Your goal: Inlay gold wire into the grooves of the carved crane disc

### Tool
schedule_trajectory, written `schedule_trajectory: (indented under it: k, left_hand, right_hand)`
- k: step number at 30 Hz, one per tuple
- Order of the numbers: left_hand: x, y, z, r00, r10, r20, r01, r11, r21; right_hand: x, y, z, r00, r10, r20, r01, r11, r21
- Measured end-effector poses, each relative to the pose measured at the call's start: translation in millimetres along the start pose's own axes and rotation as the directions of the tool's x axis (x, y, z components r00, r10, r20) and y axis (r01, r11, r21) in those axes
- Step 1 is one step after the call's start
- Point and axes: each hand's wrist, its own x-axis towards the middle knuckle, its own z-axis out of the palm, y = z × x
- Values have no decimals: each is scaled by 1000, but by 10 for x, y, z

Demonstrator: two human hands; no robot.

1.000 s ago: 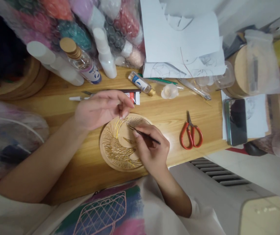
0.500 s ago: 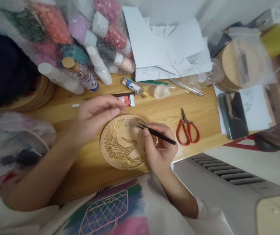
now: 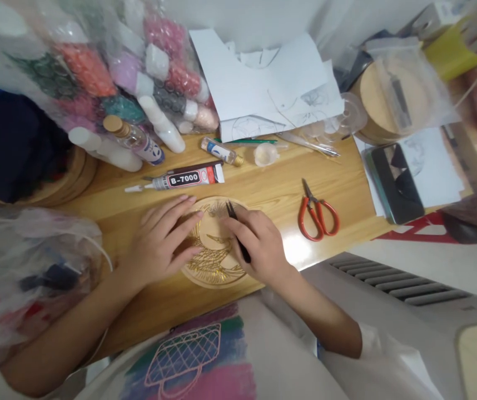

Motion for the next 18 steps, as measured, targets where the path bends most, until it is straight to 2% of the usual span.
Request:
schedule_trajectory:
  k: [5,11,18]
  left_hand:
    - [3,30,-13,999,18,28,-19,999,29]
    - [-6,27,-6,998,-7,65,7,1000,-4]
    - [22,42,-25,997,13,73,-16,999,47]
  right_hand:
    - [-42,24,74,1000,19,5,-19,1000,-25]
    - [-42,31,76,999,10,31,-9,999,-37]
    - [-30,21,76,999,10,41,-6,997,-80]
